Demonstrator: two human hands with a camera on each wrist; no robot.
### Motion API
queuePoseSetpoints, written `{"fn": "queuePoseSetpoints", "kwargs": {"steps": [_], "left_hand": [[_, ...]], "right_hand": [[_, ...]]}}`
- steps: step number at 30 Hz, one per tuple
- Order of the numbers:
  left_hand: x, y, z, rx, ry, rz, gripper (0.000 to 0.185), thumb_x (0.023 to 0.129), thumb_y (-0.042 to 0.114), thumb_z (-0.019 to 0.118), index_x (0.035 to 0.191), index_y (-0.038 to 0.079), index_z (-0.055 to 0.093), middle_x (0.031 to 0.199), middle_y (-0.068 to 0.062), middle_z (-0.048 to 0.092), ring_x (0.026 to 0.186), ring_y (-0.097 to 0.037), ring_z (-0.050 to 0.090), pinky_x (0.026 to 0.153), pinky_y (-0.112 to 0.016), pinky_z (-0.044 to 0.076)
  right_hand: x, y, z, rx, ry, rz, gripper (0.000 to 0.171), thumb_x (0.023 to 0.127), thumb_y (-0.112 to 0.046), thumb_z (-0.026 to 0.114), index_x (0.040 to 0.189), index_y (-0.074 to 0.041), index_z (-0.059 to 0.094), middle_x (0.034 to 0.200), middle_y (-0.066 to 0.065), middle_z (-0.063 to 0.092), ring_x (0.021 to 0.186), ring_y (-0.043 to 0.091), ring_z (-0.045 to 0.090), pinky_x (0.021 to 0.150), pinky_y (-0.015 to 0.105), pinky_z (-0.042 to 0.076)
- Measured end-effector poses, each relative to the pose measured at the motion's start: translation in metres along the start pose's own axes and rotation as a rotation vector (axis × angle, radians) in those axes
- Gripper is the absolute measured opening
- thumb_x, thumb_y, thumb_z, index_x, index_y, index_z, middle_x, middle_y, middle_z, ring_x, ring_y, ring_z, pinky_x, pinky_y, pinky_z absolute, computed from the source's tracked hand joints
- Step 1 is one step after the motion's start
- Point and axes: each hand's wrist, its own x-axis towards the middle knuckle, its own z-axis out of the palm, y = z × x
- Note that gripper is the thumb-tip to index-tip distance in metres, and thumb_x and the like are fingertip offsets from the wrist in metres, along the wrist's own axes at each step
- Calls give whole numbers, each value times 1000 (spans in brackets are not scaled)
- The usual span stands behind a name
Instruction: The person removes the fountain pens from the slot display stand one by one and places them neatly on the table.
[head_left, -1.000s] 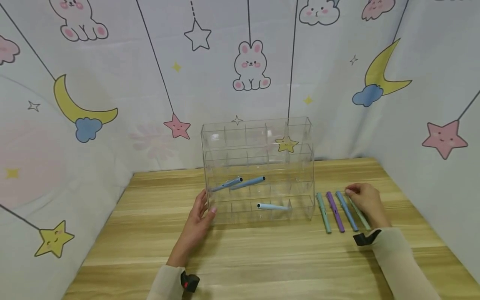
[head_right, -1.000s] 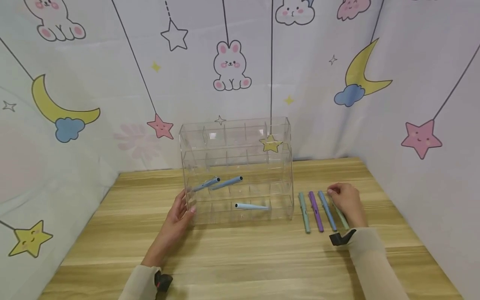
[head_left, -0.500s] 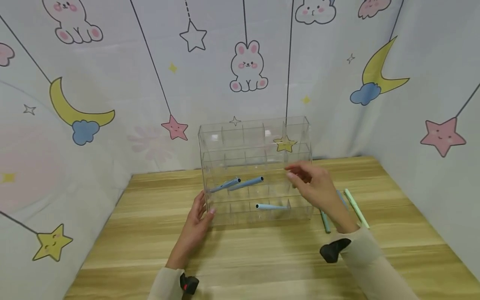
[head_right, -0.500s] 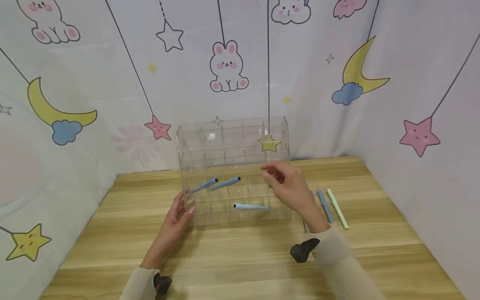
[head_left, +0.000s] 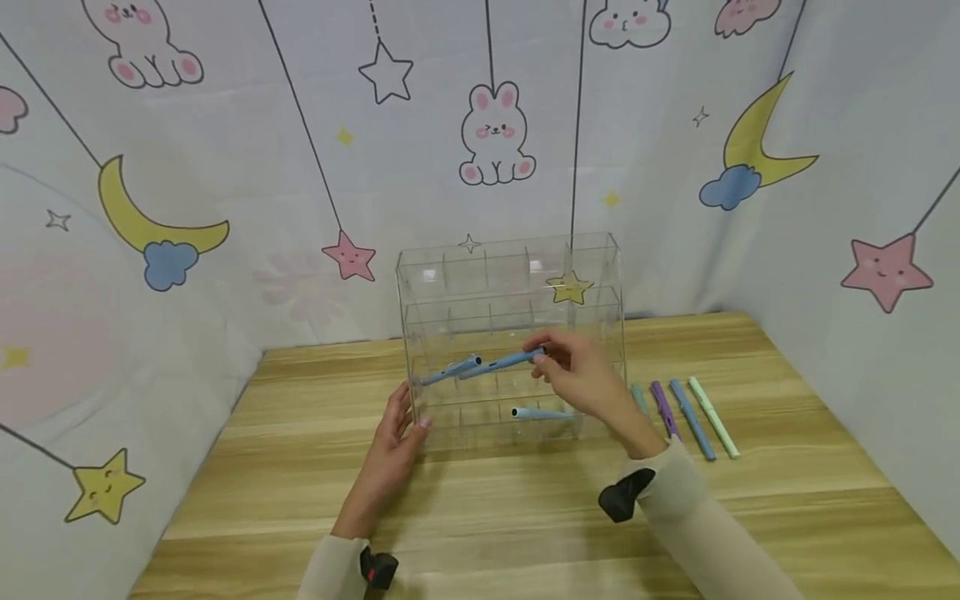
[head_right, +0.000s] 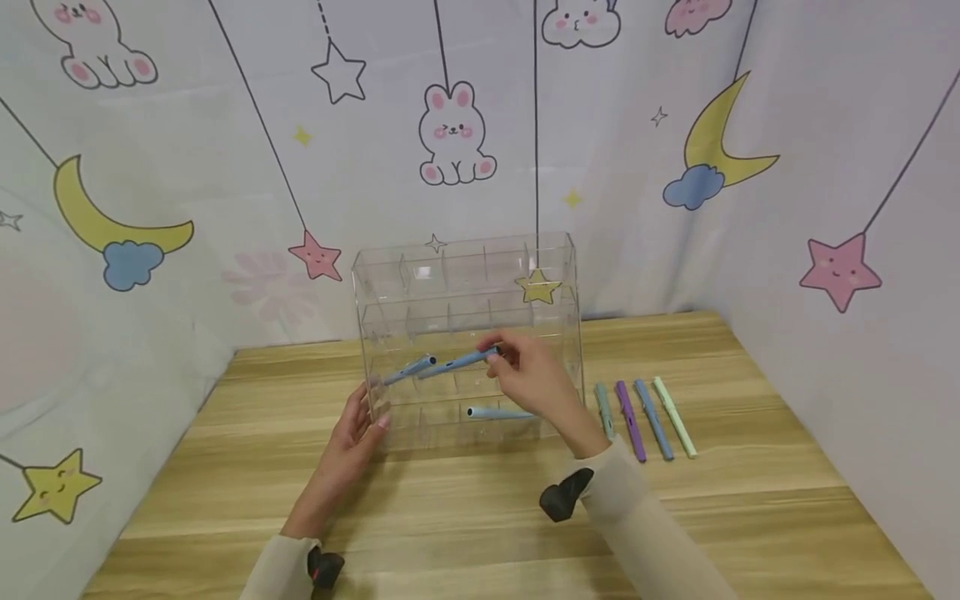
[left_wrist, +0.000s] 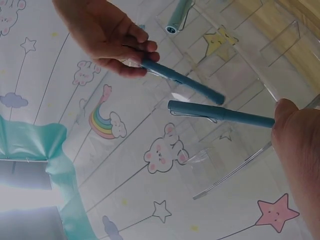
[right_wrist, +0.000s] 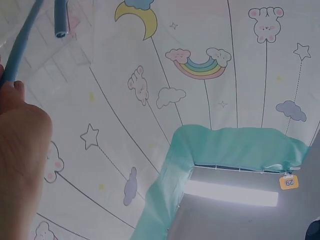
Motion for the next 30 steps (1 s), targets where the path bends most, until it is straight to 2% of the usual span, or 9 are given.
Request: {"fn": "queuePoseSetpoints", "kwargs": {"steps": [8,12,15,17,19,23,25,27,30], "left_hand": [[3,-3,-2,-8,7,20,71,104,25,58,161,22,17,165,-17,20,149,-42,26,120,-56,26],[3,-4,0,-12,3,17,71,104,25,58,161,22,16,165,-17,20,149,-42,25,120,-56,25],[2,-4,1,-9,0,11,71,104,26,57,161,22,16,166,-17,19,150,-42,24,121,-57,24],[2,-4,2,-7,-3,7,71,104,27,57,161,23,16,166,-17,19,150,-42,24,121,-57,24],[1,-4,2,-1,-4,-4,70,104,29,57,161,24,16,166,-16,19,150,-41,23,121,-57,23],[-1,-3,0,12,-4,-19,70,104,31,56,161,24,15,166,-16,19,150,-41,22,122,-57,21],[-2,-3,-1,20,-8,-20,70,105,32,55,161,24,14,166,-16,18,151,-41,21,122,-57,20],[-2,-2,-2,24,-14,-16,70,105,33,54,161,25,14,166,-15,18,151,-40,20,122,-56,19],[0,-2,0,25,-25,-8,69,105,33,54,161,25,14,166,-15,18,152,-39,19,122,-56,19]], "right_hand": [[-18,-3,-33,-230,320,-267,5,95,-12,70,100,-11,71,90,-3,71,77,9,65,69,24,55],[-27,-4,-49,-370,482,-413,10,89,-1,74,98,-5,72,89,2,72,73,12,66,67,22,51],[-34,-5,-61,-409,573,-442,20,86,3,75,104,-1,70,89,7,73,71,15,68,68,21,51],[-41,-4,-71,-356,591,-393,27,86,3,75,112,0,66,91,7,73,74,15,68,72,17,52],[-49,-2,-83,-224,584,-296,31,88,1,74,117,0,63,95,6,73,80,12,69,76,14,53],[-59,13,-114,264,567,-163,31,89,7,70,118,11,60,99,9,73,88,14,70,79,18,57],[-63,27,-131,441,580,-128,31,89,10,68,118,16,60,96,11,73,85,16,71,75,21,59],[-68,46,-146,452,582,-47,29,91,7,68,119,16,62,93,7,73,80,14,70,72,20,59],[-78,81,-164,179,499,196,32,97,-7,65,125,8,64,99,1,69,79,6,66,70,17,56]]}}
